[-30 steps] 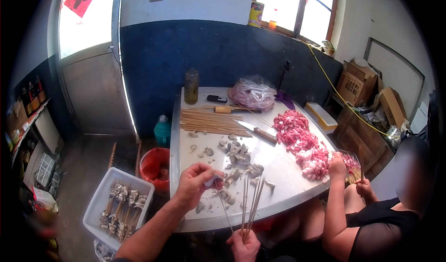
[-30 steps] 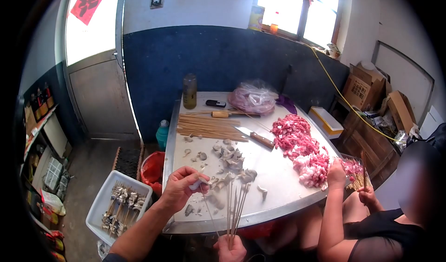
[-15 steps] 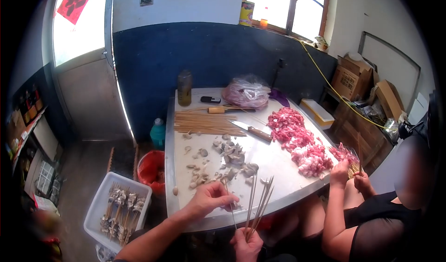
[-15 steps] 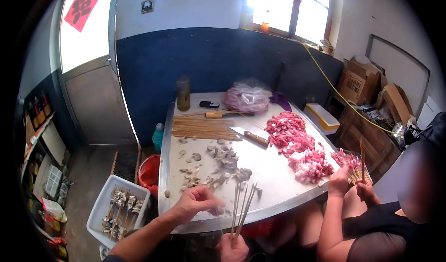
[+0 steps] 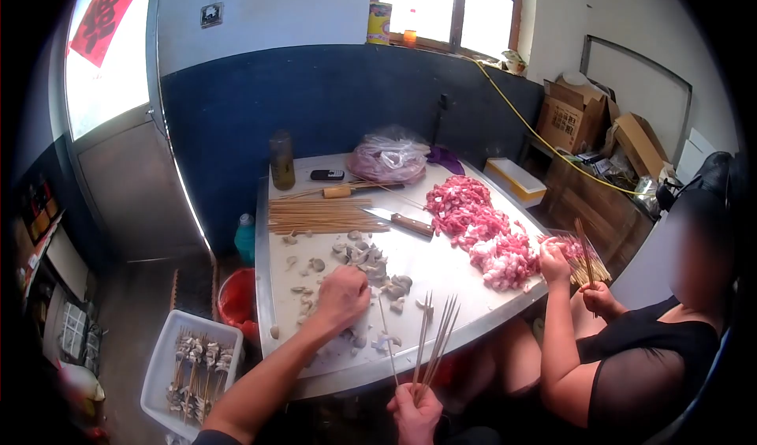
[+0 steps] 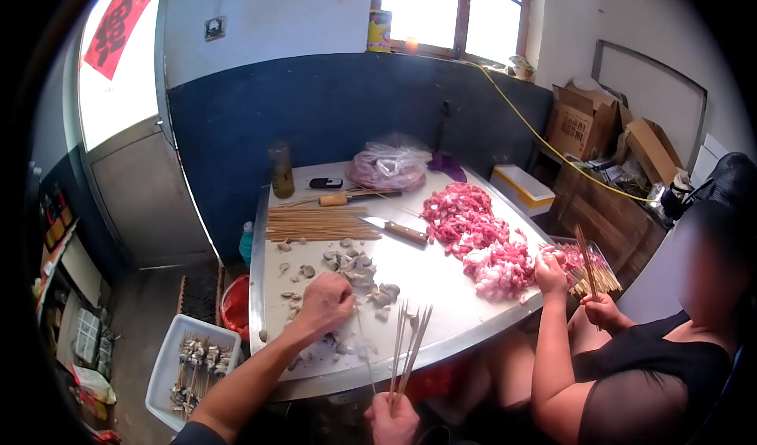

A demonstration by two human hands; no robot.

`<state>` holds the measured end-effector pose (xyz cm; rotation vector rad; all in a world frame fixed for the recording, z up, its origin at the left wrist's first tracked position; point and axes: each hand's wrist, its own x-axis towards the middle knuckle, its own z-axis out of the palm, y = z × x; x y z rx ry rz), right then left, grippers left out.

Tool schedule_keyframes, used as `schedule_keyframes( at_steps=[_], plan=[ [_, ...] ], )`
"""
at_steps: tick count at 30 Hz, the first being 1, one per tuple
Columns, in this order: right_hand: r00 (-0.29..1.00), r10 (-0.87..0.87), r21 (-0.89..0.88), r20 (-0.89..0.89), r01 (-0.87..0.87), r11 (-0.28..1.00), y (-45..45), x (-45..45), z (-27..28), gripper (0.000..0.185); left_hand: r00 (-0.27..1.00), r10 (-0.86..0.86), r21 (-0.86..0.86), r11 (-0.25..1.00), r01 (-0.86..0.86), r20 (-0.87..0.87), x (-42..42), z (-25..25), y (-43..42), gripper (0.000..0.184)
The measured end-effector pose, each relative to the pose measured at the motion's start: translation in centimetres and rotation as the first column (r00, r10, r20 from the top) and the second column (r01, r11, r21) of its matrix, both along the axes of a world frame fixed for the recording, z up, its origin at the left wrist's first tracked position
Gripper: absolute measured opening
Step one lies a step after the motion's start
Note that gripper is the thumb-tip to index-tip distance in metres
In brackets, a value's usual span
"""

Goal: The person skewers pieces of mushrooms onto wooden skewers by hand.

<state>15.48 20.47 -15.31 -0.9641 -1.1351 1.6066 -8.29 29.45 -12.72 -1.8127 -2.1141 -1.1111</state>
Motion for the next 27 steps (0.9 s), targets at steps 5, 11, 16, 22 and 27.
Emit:
schedule_keyframes(
  at_steps=[5, 11, 16, 22, 27],
  plan=[
    [0.998, 0.043, -0.032, -0.035, -0.044, 0.998, -0.2, -0.2, 0.0, 0.012, 0.883, -0.051, 0.034, 0.999, 0.039, 0.466, 1.1, 2.0, -3.8, 0.007],
    [0.993, 0.122, -0.014, 0.006, -0.122, 0.992, -1.1, -0.7, -0.5, 0.012, 0.172, -0.381, 0.375, 0.925, 0.069, 0.908, 1.8, 1.7, -6.6, 0.012],
    [0.990, 0.138, -0.004, 0.014, -0.138, 0.990, -1.3, -0.8, -0.4, 0.012, 0.118, -0.411, 0.410, 0.911, 0.032, 0.904, 2.3, 2.3, -7.1, 0.012],
    [0.992, 0.126, -0.001, 0.014, -0.126, 0.992, -1.4, -0.9, -0.6, 0.012, 0.130, -0.413, 0.410, 0.911, 0.048, 0.901, 2.7, 1.8, -7.2, 0.014],
    [0.992, 0.128, 0.005, 0.003, -0.128, 0.992, -1.6, -0.9, -0.3, 0.013, 0.231, -0.473, 0.473, 0.879, 0.060, 0.850, 2.8, 1.4, -7.1, 0.013]
  ],
)
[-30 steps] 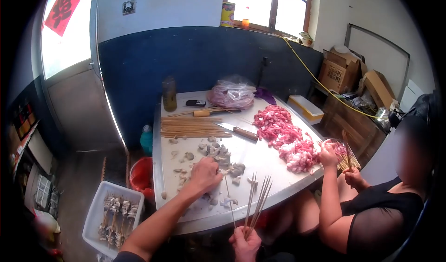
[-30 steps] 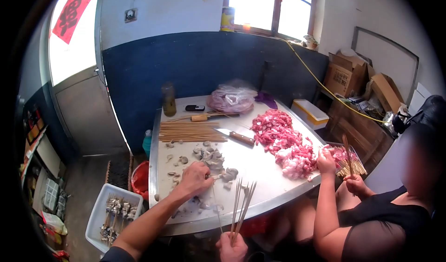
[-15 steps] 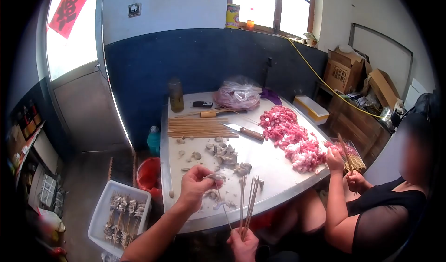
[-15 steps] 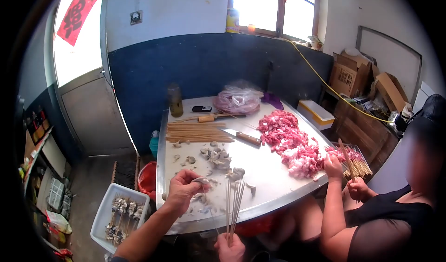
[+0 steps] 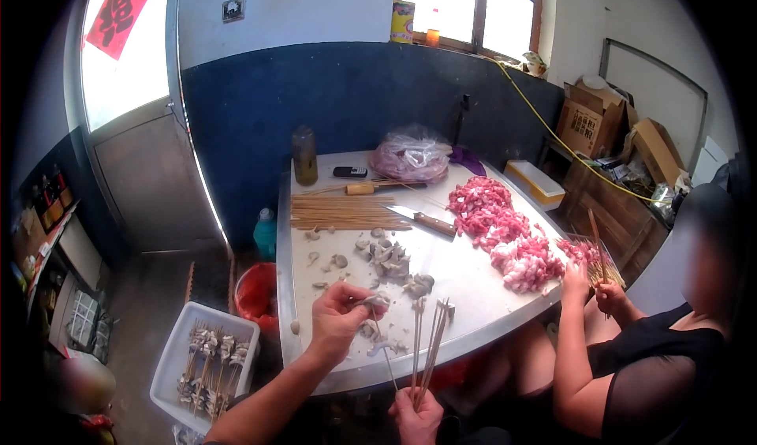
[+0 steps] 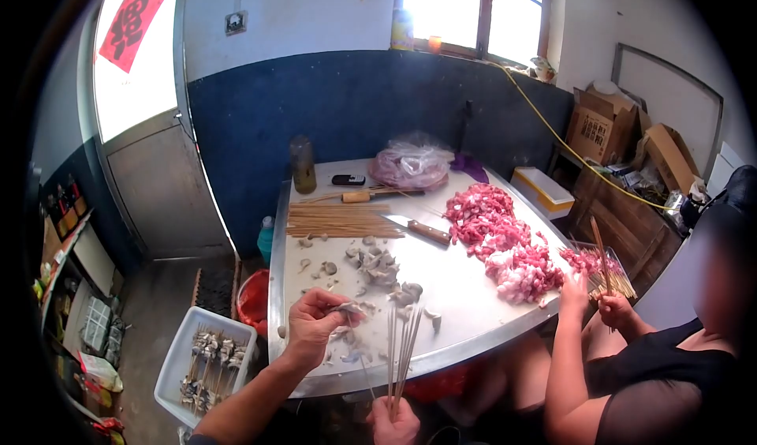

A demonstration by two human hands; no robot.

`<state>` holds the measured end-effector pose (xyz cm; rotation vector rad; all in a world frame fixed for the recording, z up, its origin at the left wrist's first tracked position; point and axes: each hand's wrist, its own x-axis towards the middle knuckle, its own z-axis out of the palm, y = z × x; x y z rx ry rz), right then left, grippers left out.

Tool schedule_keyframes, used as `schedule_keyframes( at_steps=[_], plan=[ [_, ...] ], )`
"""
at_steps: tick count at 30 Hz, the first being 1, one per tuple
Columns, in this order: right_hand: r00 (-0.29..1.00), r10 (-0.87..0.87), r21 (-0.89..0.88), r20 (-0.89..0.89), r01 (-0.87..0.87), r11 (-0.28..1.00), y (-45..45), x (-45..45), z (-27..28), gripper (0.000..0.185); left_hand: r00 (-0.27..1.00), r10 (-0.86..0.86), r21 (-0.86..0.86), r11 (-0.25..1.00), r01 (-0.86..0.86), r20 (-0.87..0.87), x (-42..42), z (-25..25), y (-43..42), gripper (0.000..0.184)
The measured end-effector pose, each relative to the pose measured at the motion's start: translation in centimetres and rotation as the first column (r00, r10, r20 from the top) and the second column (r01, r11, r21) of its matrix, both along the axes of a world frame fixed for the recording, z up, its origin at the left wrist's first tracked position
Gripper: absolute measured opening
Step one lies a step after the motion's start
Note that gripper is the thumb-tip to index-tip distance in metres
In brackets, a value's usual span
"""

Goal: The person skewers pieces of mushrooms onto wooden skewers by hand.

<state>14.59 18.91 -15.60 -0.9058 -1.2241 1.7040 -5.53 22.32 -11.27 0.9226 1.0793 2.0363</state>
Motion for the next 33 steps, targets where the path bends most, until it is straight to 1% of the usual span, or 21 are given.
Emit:
schedule_keyframes(
  at_steps=[2, 6, 8, 9, 11, 12, 13, 14, 15, 18, 20, 21, 22, 24, 25, 26, 27, 28, 30, 31, 33],
  plan=[
    [1.000, -0.001, 0.000, 0.003, 0.001, 1.000, 0.0, 0.0, 0.0, 0.013, 0.996, 0.022, 0.053, 0.998, -0.018, -0.091, -0.1, -0.2, 0.0, 0.014],
    [1.000, -0.007, 0.010, 0.018, 0.006, 1.000, 0.0, 0.1, 0.1, 0.013, 0.994, 0.035, 0.092, 0.995, -0.025, -0.107, 0.2, -0.2, 0.1, 0.017],
    [1.000, -0.015, 0.012, 0.012, 0.015, 1.000, 0.0, 0.2, 0.2, 0.013, 0.990, -0.040, 0.082, 0.995, 0.052, -0.132, 0.1, -0.5, 0.1, 0.019],
    [1.000, -0.021, 0.014, 0.006, 0.021, 1.000, 0.0, 0.2, 0.2, 0.013, 0.990, -0.041, 0.082, 0.995, 0.052, -0.132, 0.1, -0.4, 0.0, 0.019],
    [0.999, -0.033, 0.015, 0.012, 0.033, 0.999, 0.1, 0.3, 0.1, 0.013, 0.983, -0.101, -0.014, 0.995, 0.100, -0.156, 0.3, 0.1, -0.4, 0.011],
    [0.999, -0.044, 0.018, 0.017, 0.044, 0.999, 0.1, 0.4, 0.1, 0.013, 0.982, -0.103, -0.015, 0.995, 0.102, -0.157, 0.1, 0.0, -0.5, 0.011],
    [0.999, -0.047, 0.017, 0.016, 0.047, 0.999, 0.1, 0.4, 0.3, 0.013, 0.959, -0.193, -0.109, 0.979, 0.173, -0.208, -0.1, -0.2, -0.7, 0.008],
    [0.998, -0.063, 0.025, -0.002, 0.064, 0.998, 0.2, 0.5, 0.7, 0.013, 0.926, -0.284, -0.205, 0.950, 0.236, -0.249, 0.0, -0.2, -0.8, 0.010],
    [0.997, -0.080, 0.033, -0.021, 0.081, 0.996, 0.3, 0.5, 1.0, 0.012, 0.906, -0.348, -0.286, 0.917, 0.276, -0.241, 0.6, -0.1, -1.0, 0.015],
    [0.993, -0.120, 0.039, -0.007, 0.120, 0.992, 0.6, 1.0, 1.4, 0.013, 0.846, -0.459, -0.340, 0.868, 0.361, -0.272, 1.1, 1.1, -0.6, 0.014],
    [0.989, -0.148, 0.025, -0.010, 0.148, 0.989, 0.9, 1.2, 1.6, 0.013, 0.873, -0.369, -0.426, 0.879, 0.215, -0.319, 0.3, 0.2, 0.9, 0.014],
    [0.986, -0.168, 0.007, -0.008, 0.168, 0.986, 0.9, 1.2, 1.7, 0.013, 0.851, -0.199, -0.299, 0.953, 0.053, -0.485, -0.1, -1.3, 2.6, 0.014],
    [0.985, -0.173, 0.008, -0.010, 0.173, 0.985, 0.9, 1.3, 1.6, 0.013, 0.766, -0.088, -0.225, 0.972, -0.075, -0.637, -0.3, -0.6, 3.6, 0.016],
    [0.981, -0.194, -0.014, 0.011, 0.194, 0.981, 1.2, 1.3, 1.4, 0.013, 0.601, 0.035, -0.100, 0.977, -0.190, -0.799, -0.5, -0.3, 6.0, 0.019],
    [0.980, -0.199, -0.013, 0.013, 0.199, 0.980, 1.4, 1.4, 1.1, 0.013, 0.603, 0.033, -0.099, 0.978, -0.185, -0.797, -0.7, -0.7, 7.2, 0.019],
    [0.981, -0.192, -0.019, -0.013, 0.192, 0.981, 1.5, 1.5, 0.8, 0.012, 0.411, 0.066, -0.020, 0.979, -0.201, -0.909, -1.0, -1.3, 8.5, 0.018],
    [0.982, -0.185, -0.025, -0.040, 0.185, 0.983, 1.6, 1.6, 0.7, 0.012, 0.199, 0.102, 0.062, 0.978, -0.198, -0.975, -1.2, -1.8, 9.5, 0.017],
    [0.981, -0.192, -0.024, -0.039, 0.191, 0.981, 1.7, 1.8, 0.7, 0.012, 0.201, 0.102, 0.063, 0.979, -0.192, -0.974, -1.1, -1.8, 10.1, 0.017],
    [0.979, -0.194, -0.053, -0.063, 0.191, 0.980, 1.7, 2.0, 0.9, 0.011, 0.064, -0.044, -0.056, 0.978, -0.203, -0.997, -1.0, -2.0, 11.1, 0.019],
    [0.977, -0.202, -0.056, -0.064, 0.199, 0.978, 1.7, 2.0, 0.8, 0.011, 0.062, -0.047, -0.058, 0.979, -0.195, -0.997, -0.9, -1.9, 11.3, 0.019],
    [0.978, -0.204, -0.073, -0.045, 0.201, 0.977, 1.8, 2.1, 0.5, 0.011, -0.011, 0.050, 0.051, 0.971, -0.234, -0.999, -0.9, -1.9, 11.3, 0.015]
  ],
)
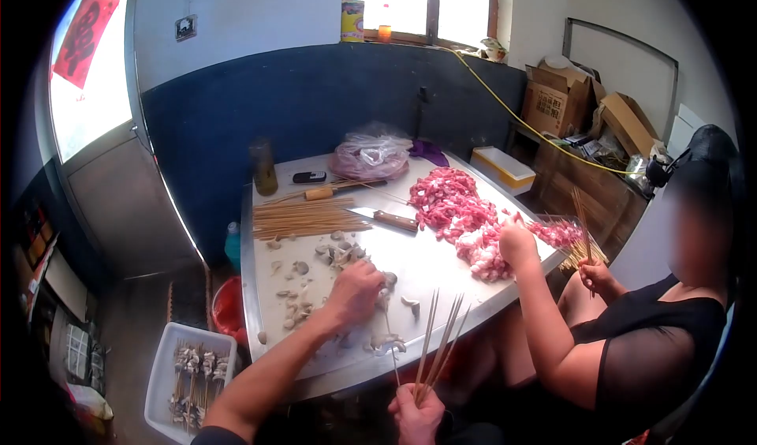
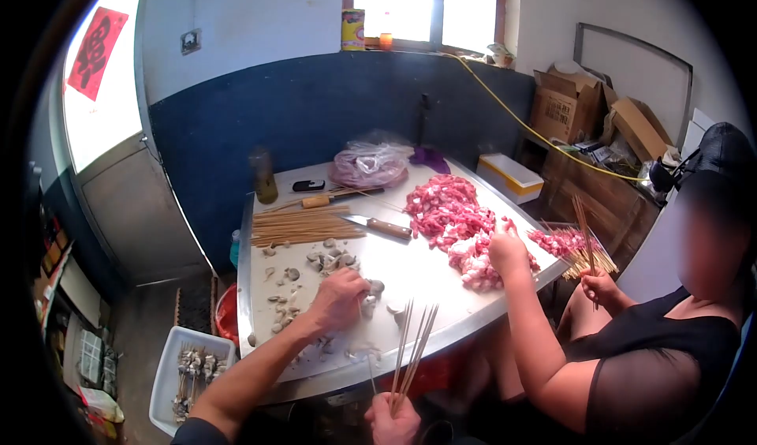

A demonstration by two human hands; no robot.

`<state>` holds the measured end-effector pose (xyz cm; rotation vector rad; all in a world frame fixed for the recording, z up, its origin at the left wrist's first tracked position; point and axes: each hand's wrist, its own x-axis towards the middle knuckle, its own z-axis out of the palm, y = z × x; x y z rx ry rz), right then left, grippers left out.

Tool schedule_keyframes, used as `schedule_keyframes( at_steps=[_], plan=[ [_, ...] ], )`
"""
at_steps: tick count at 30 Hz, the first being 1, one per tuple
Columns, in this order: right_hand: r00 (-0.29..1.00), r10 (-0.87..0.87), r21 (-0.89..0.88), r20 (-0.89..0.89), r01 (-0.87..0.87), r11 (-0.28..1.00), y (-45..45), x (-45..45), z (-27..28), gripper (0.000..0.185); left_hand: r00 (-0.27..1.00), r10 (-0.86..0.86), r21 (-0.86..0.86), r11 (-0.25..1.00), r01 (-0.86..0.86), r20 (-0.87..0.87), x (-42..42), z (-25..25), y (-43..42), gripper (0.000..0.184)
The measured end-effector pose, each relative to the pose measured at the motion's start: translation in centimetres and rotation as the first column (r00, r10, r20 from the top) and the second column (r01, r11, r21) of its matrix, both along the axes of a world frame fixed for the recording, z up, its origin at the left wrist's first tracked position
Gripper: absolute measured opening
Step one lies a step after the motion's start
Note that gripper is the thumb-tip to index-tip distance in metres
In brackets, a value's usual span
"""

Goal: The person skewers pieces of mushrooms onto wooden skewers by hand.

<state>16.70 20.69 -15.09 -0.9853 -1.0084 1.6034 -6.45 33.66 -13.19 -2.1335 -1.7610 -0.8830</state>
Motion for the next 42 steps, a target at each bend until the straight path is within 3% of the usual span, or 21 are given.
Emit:
schedule_keyframes(
  at_steps=[1, 2, 3, 4, 5, 7, 9, 12, 19, 28, 34, 36, 37, 39, 40, 42],
  plan=[
    [1.000, -0.005, -0.002, -0.002, 0.005, 1.000, 0.0, 0.0, 0.0, 0.011, 1.000, -0.005, -0.002, 1.000, 0.005, -0.002, 0.2, 0.4, -0.5, 0.015],
    [1.000, -0.003, -0.002, -0.004, 0.003, 1.000, 0.1, 0.0, -0.1, 0.011, 0.940, 0.018, -0.084, 0.996, 0.011, 0.340, 0.5, 1.1, -1.4, 0.012],
    [1.000, 0.001, -0.002, -0.007, -0.001, 1.000, 0.1, 0.0, -0.1, 0.011, 0.768, 0.071, -0.160, 0.986, 0.042, 0.637, 0.3, 1.6, -2.1, 0.009],
    [1.000, 0.004, -0.004, -0.010, -0.004, 1.000, 0.0, -0.1, -0.1, 0.011, 0.593, 0.065, -0.179, 0.975, 0.135, 0.803, -0.1, 1.6, -2.9, 0.011],
    [1.000, 0.022, -0.008, -0.015, -0.022, 1.000, -0.1, -0.2, -0.1, 0.011, 0.595, 0.070, -0.179, 0.976, 0.126, 0.801, -0.1, 1.7, -3.6, 0.011],
    [0.998, 0.052, -0.012, -0.023, -0.052, 0.999, -0.3, -0.4, -0.3, 0.011, 0.020, 0.058, -0.061, 0.950, 0.307, 0.998, 0.1, 2.3, -6.0, 0.016],
    [0.995, 0.101, -0.001, -0.026, -0.101, 0.995, -0.4, -0.7, -0.7, 0.011, -0.033, 0.056, -0.043, 0.954, 0.297, 0.998, 0.1, 2.4, -7.6, 0.014],
    [0.989, 0.146, -0.008, 0.005, -0.146, 0.989, -0.9, -1.1, -0.7, 0.012, -0.213, -0.016, 0.073, 0.962, 0.263, 0.977, 0.1, 2.1, -9.0, 0.010],
    [0.989, 0.146, 0.040, 0.024, -0.147, 0.988, -1.1, -1.3, -0.8, 0.011, -0.251, -0.071, 0.134, 0.961, 0.243, 0.965, 0.2, 2.4, -9.9, 0.010],
    [0.987, 0.157, 0.045, 0.027, -0.158, 0.986, -1.2, -1.6, -0.6, 0.012, -0.035, -0.192, 0.195, 0.949, 0.249, 0.981, -0.4, 2.3, -10.3, 0.009],
    [0.990, 0.142, 0.059, 0.015, -0.142, 0.988, -1.2, -1.2, 0.1, 0.013, 0.054, -0.083, 0.066, 0.962, 0.263, 0.995, 0.1, 2.2, -10.8, 0.013],
    [0.990, 0.140, 0.031, 0.017, -0.141, 0.990, -1.1, -0.9, 0.1, 0.013, 0.201, 0.000, -0.071, 0.936, 0.345, 0.979, -0.1, 2.0, -10.9, 0.017],
    [0.991, 0.136, 0.030, 0.016, -0.136, 0.990, -1.0, -0.9, 0.0, 0.013, 0.202, 0.000, -0.072, 0.934, 0.350, 0.979, 0.4, 2.4, -11.0, 0.017],
    [0.996, 0.093, 0.081, 0.017, -0.094, 0.992, -0.9, -0.8, 0.0, 0.013, 0.338, 0.060, -0.239, 0.822, 0.517, 0.939, 1.6, 3.6, -11.4, 0.019],
    [0.996, 0.089, 0.079, 0.017, -0.090, 0.993, -0.8, -0.7, 0.3, 0.013, 0.382, 0.023, -0.244, 0.804, 0.543, 0.924, 1.5, 3.2, -11.2, 0.019],
    [0.998, 0.066, 0.033, 0.013, -0.067, 0.997, -0.7, -0.3, 0.9, 0.013, 0.352, 0.026, -0.213, 0.837, 0.504, 0.935, 1.4, 3.4, -10.3, 0.019]
  ],
)
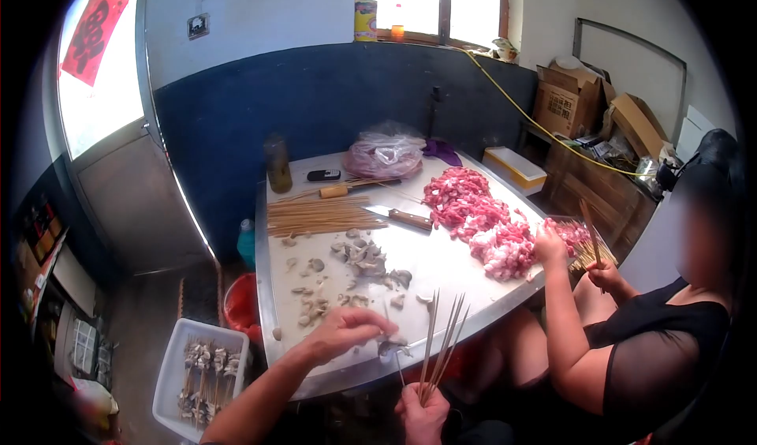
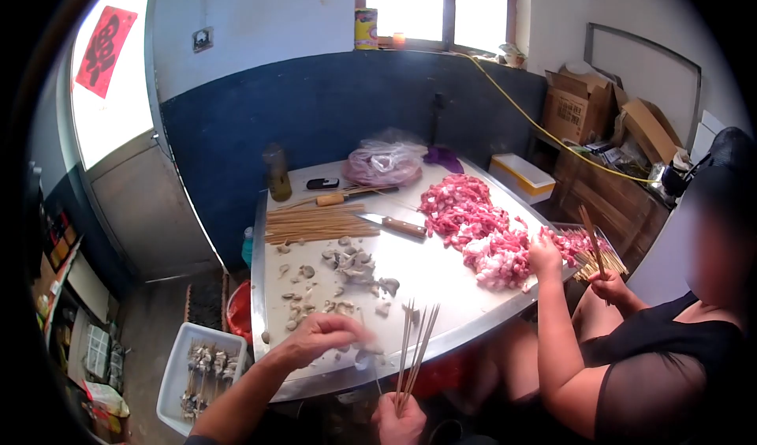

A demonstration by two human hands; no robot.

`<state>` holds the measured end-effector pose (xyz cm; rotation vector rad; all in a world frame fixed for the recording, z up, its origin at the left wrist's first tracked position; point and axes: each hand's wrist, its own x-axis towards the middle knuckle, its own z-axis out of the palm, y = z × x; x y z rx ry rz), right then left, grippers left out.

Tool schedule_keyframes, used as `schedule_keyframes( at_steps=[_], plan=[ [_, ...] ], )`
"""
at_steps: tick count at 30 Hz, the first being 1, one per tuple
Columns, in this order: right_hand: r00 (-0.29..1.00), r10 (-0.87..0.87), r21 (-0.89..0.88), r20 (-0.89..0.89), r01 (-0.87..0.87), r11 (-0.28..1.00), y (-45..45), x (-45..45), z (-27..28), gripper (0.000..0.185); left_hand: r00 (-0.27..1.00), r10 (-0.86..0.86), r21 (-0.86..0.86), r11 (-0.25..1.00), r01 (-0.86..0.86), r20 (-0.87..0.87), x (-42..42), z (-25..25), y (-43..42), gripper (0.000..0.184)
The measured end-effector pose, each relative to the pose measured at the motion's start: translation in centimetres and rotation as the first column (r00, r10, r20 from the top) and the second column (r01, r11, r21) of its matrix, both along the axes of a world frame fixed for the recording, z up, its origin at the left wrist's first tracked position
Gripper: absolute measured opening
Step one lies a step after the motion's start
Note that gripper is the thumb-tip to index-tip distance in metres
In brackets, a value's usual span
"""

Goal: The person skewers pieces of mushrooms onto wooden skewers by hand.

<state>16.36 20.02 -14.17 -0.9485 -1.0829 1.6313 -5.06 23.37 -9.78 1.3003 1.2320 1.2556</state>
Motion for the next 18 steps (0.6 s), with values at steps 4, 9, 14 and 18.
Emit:
schedule_keyframes(
  at_steps=[4, 9, 14, 18],
  plan=[
    [0.993, -0.117, 0.031, -0.030, 0.118, 0.993, 0.7, 0.2, -0.8, 0.013, 0.940, 0.199, 0.189, 0.970, -0.150, -0.277, 0.2, -0.4, 3.9, 0.026],
    [0.983, -0.138, -0.075, -0.121, 0.130, 0.989, 1.4, 1.3, -0.7, 0.013, 0.706, 0.302, 0.483, 0.873, 0.065, -0.640, 3.3, -1.2, 9.5, 0.032],
    [0.980, -0.148, -0.092, -0.131, 0.137, 0.986, 1.7, 2.1, -0.7, 0.012, 0.463, 0.202, 0.345, 0.905, 0.248, -0.863, 4.2, -2.0, 11.8, 0.021],
    [0.980, -0.135, -0.099, -0.143, 0.122, 0.988, 1.7, 2.1, -0.8, 0.012, 0.775, 0.281, 0.413, 0.910, -0.029, -0.566, 3.2, -2.1, 10.4, 0.011]
  ],
)
